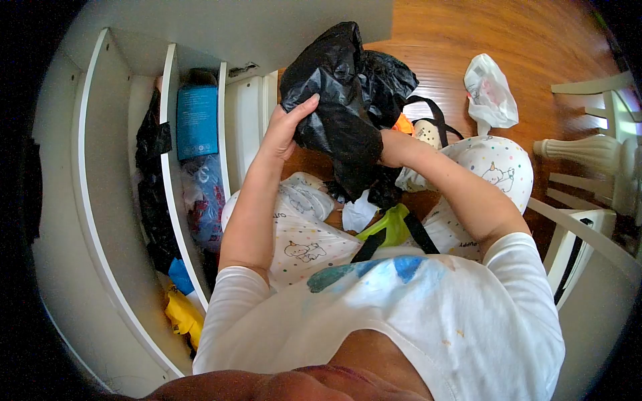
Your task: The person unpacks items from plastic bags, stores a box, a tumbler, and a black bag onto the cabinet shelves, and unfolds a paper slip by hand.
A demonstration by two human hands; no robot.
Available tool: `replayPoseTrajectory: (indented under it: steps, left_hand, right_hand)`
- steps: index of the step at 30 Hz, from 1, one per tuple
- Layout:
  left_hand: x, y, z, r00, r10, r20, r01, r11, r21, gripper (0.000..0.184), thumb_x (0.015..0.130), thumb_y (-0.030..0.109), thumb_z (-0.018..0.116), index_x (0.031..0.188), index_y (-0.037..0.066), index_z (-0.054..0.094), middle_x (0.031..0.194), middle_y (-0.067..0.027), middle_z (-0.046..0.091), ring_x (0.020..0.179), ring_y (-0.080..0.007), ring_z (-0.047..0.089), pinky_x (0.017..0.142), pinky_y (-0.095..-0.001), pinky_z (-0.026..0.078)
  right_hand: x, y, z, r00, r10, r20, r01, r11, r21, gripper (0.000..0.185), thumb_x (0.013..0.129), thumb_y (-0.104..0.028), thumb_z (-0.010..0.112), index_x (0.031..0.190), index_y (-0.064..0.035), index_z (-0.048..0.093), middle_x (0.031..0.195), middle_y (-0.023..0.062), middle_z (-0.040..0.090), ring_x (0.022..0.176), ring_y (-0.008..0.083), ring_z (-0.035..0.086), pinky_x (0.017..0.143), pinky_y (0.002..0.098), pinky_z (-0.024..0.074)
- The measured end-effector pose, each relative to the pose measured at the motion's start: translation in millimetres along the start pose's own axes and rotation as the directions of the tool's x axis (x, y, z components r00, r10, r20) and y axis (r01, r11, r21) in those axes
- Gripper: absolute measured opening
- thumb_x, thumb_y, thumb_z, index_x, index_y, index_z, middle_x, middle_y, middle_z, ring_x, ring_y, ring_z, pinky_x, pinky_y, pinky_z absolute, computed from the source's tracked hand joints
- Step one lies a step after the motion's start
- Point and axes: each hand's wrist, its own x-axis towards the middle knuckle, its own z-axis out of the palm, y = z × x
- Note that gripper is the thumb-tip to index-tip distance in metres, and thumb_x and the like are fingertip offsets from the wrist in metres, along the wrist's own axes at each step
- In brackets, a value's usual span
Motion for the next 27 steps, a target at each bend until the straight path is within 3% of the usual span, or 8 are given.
replayPoseTrajectory:
  steps: [3, 5, 9, 11, 12, 14, 21, 27]
  left_hand:
    - [0.2, -2.7, 0.3, 1.0, -0.007, -0.006, 0.007, 0.998, 0.066, 0.037, 0.076, 0.02, 0.07, 0.105, 0.001, 0.059, 0.099, -0.0065, 0.062, 0.09, -0.0144, 0.057, 0.081, -0.0278, 0.044]
    - [1.6, -6.3, -1.1, 1.0, 0.0, 0.0, 0.0, 0.995, 0.097, 0.037, 0.076, 0.021, 0.069, 0.105, 0.001, 0.059, 0.099, -0.0065, 0.062, 0.09, -0.0144, 0.057, 0.081, -0.0278, 0.044]
    - [1.3, -7.8, -1.7, 1.0, -0.016, 0.023, 0.013, 0.99, 0.139, 0.036, 0.076, 0.022, 0.069, 0.104, 0.001, 0.059, 0.099, -0.0065, 0.062, 0.089, -0.0144, 0.057, 0.08, -0.0274, 0.044]
    - [1.1, -6.7, -1.1, 0.999, -0.021, 0.024, 0.018, 0.991, 0.136, 0.036, 0.076, 0.022, 0.069, 0.104, 0.001, 0.059, 0.099, -0.0064, 0.062, 0.089, -0.0145, 0.057, 0.08, -0.0274, 0.044]
    - [1.0, -6.6, -1.2, 0.999, -0.027, 0.027, 0.023, 0.991, 0.134, 0.036, 0.076, 0.022, 0.069, 0.104, 0.001, 0.059, 0.099, -0.0063, 0.062, 0.089, -0.0145, 0.057, 0.08, -0.0274, 0.044]
    - [1.1, -6.9, -1.7, 0.999, -0.032, 0.027, 0.028, 0.992, 0.125, 0.037, 0.076, 0.022, 0.069, 0.105, 0.001, 0.059, 0.099, -0.0064, 0.062, 0.089, -0.0147, 0.057, 0.08, -0.0276, 0.044]
    - [4.4, -8.9, -4.1, 0.999, -0.044, 0.008, 0.044, 0.997, 0.056, 0.037, 0.077, 0.022, 0.069, 0.105, 0.001, 0.058, 0.1, -0.0063, 0.062, 0.091, -0.0149, 0.057, 0.082, -0.0287, 0.043]
    - [3.6, -8.3, -2.2, 1.0, -0.013, 0.006, 0.012, 0.99, 0.143, 0.039, 0.077, 0.024, 0.069, 0.107, 0.002, 0.058, 0.1, -0.0053, 0.062, 0.09, -0.0148, 0.057, 0.082, -0.0287, 0.043]
  right_hand:
    - [1.7, 5.3, 5.5, 0.996, -0.067, 0.066, 0.072, 0.994, -0.076, 0.037, 0.077, -0.012, 0.059, 0.114, -0.0088, 0.054, 0.118, 0.0151, 0.052, 0.11, 0.0305, 0.049, 0.093, 0.034, 0.0392]
    - [6.1, 20.5, 18.1, 0.983, -0.181, -0.042, 0.174, 0.975, -0.139, 0.03, 0.077, -0.022, 0.06, 0.105, -0.011, 0.058, 0.104, 0.0164, 0.06, 0.097, 0.0332, 0.056, 0.081, 0.0387, 0.0463]
    - [9.5, 30.5, 24.0, 0.995, -0.104, -0.003, 0.103, 0.989, -0.11, 0.029, 0.077, -0.023, 0.06, 0.104, -0.011, 0.058, 0.102, 0.0165, 0.06, 0.095, 0.0335, 0.057, 0.08, 0.0392, 0.0468]
    - [10.0, 30.6, 23.3, 0.994, -0.027, 0.103, 0.038, 0.994, -0.104, 0.036, 0.078, -0.018, 0.061, 0.113, -0.01, 0.054, 0.117, 0.0135, 0.053, 0.107, 0.0306, 0.05, 0.092, 0.0351, 0.0402]
    - [5.3, 21.5, 17.2, 0.994, -0.029, 0.106, 0.04, 0.994, -0.104, 0.036, 0.078, -0.018, 0.061, 0.113, -0.01, 0.054, 0.117, 0.0135, 0.053, 0.107, 0.0306, 0.05, 0.092, 0.0351, 0.0402]
    - [-5.8, 6.0, 6.4, 0.997, -0.044, -0.056, 0.042, 0.999, -0.034, 0.03, 0.076, -0.023, 0.062, 0.103, -0.0102, 0.059, 0.101, 0.0167, 0.06, 0.094, 0.0337, 0.057, 0.08, 0.0381, 0.0464]
    - [-1.8, 11.4, 11.8, 0.996, 0.01, -0.088, -0.008, 1.0, 0.022, 0.032, 0.073, -0.019, 0.064, 0.103, -0.0083, 0.059, 0.102, 0.0169, 0.06, 0.094, 0.0335, 0.057, 0.08, 0.0375, 0.0464]
    - [-0.9, 10.7, 12.1, 0.984, -0.101, -0.146, 0.092, 0.993, -0.067, 0.031, 0.073, -0.019, 0.064, 0.101, -0.0075, 0.059, 0.101, 0.0173, 0.06, 0.093, 0.0336, 0.058, 0.078, 0.0379, 0.0473]
